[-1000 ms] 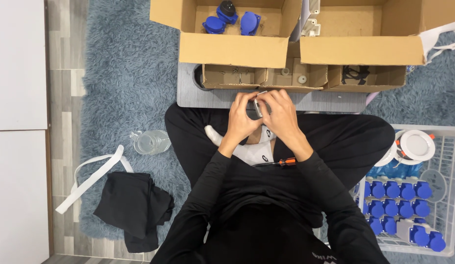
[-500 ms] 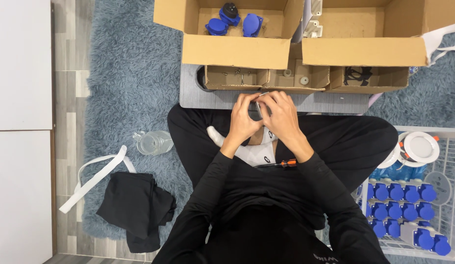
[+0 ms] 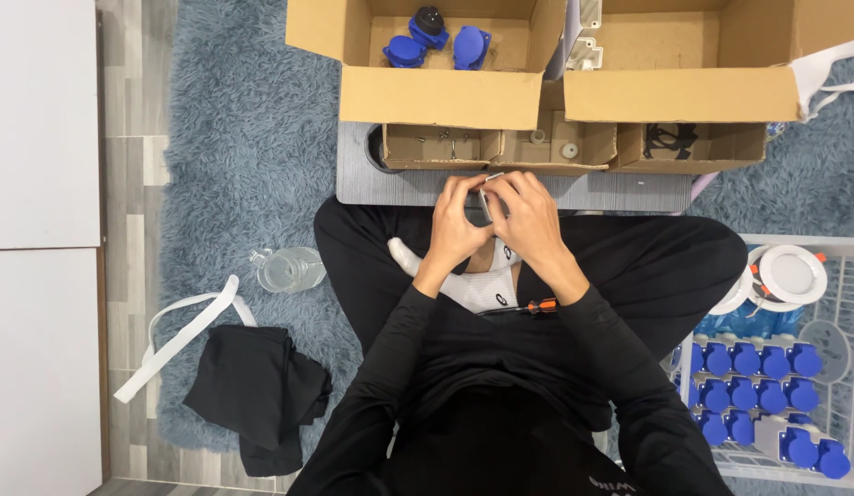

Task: Assembling small electrical components using a screwdriver while sitting on the floor.

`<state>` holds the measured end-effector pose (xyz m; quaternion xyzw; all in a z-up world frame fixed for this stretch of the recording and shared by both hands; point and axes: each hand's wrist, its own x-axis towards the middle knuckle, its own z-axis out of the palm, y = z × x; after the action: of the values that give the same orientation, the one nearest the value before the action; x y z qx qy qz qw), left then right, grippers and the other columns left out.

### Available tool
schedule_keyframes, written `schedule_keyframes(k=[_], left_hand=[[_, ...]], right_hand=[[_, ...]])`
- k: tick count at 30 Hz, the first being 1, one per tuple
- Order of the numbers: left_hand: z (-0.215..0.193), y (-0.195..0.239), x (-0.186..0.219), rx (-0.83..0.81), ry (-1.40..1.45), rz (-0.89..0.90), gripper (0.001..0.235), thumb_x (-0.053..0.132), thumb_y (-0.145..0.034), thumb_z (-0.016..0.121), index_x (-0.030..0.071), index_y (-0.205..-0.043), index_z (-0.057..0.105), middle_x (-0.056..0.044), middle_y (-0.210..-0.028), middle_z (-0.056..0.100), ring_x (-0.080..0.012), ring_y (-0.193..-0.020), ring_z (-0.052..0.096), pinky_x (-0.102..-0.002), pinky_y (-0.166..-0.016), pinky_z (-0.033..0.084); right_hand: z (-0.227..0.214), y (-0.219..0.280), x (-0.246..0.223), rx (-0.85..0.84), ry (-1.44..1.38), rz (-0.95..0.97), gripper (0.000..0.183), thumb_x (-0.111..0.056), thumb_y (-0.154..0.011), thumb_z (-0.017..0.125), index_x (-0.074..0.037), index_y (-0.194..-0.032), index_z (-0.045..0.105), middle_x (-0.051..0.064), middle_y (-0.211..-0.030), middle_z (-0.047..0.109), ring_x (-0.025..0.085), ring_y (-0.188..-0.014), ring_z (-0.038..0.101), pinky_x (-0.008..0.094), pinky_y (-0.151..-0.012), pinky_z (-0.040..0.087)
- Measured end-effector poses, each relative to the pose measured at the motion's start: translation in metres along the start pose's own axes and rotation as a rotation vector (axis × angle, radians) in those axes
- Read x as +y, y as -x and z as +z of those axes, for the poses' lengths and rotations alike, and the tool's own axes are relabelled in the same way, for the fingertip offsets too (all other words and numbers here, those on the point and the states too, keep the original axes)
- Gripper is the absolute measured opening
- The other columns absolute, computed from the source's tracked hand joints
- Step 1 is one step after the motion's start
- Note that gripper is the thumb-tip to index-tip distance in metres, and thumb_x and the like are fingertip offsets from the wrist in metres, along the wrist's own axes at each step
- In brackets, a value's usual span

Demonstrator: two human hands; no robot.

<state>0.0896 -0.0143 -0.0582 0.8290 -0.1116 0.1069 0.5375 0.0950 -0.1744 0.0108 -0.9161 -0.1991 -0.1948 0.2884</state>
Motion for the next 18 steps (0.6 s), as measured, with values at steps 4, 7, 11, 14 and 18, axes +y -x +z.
schedule_keyframes(k=[4,7,11,14,18], left_hand=[[0.0005,-0.0002,0.0018,0.004,-0.002,0.000,0.077,0.038,-0.070,0.099,0.018,-0.138,0.069,0.001,-0.115,0.063,-0.0259,-0.108,0.073,-0.045,-0.094,0.057],[0.0003,-0.0001,0.0010,0.004,-0.008,-0.002,0.076,0.034,-0.070,0.098,0.017,-0.138,0.069,-0.001,-0.115,0.063,-0.0279,-0.108,0.073,-0.047,-0.093,0.057],[0.0014,-0.0003,0.0013,-0.001,-0.001,-0.005,0.077,0.037,-0.070,0.099,0.018,-0.138,0.069,0.001,-0.115,0.062,-0.0258,-0.109,0.072,-0.045,-0.093,0.057],[0.0005,-0.0002,0.0019,0.006,-0.005,-0.003,0.077,0.036,-0.070,0.099,0.018,-0.138,0.069,0.001,-0.115,0.063,-0.0261,-0.109,0.072,-0.045,-0.093,0.057],[0.0002,-0.0007,0.0051,0.007,-0.004,-0.009,0.074,0.033,-0.071,0.098,0.018,-0.137,0.069,0.001,-0.115,0.063,-0.0257,-0.108,0.072,-0.044,-0.094,0.057]], right_hand=[[-0.0017,0.0000,-0.0002,0.000,-0.016,0.013,0.012,-0.006,-0.100,0.076,-0.015,-0.107,0.076,0.003,-0.098,0.068,0.028,-0.091,0.071,0.039,-0.077,0.059],[-0.0010,-0.0001,0.0000,-0.004,0.018,0.001,0.009,-0.008,-0.100,0.076,-0.016,-0.106,0.076,0.002,-0.098,0.068,0.026,-0.091,0.071,0.038,-0.077,0.059],[-0.0054,-0.0010,-0.0012,-0.013,-0.029,0.013,0.009,-0.007,-0.101,0.075,-0.014,-0.107,0.076,0.003,-0.096,0.068,0.028,-0.091,0.071,0.038,-0.077,0.060],[-0.0068,-0.0009,-0.0035,-0.011,-0.040,0.014,0.010,-0.006,-0.102,0.075,-0.013,-0.108,0.075,0.004,-0.094,0.067,0.028,-0.090,0.071,0.038,-0.076,0.060],[-0.0050,0.0024,-0.0030,-0.003,-0.046,0.020,0.009,-0.008,-0.102,0.075,-0.014,-0.109,0.077,0.003,-0.093,0.069,0.026,-0.089,0.071,0.037,-0.077,0.060]])
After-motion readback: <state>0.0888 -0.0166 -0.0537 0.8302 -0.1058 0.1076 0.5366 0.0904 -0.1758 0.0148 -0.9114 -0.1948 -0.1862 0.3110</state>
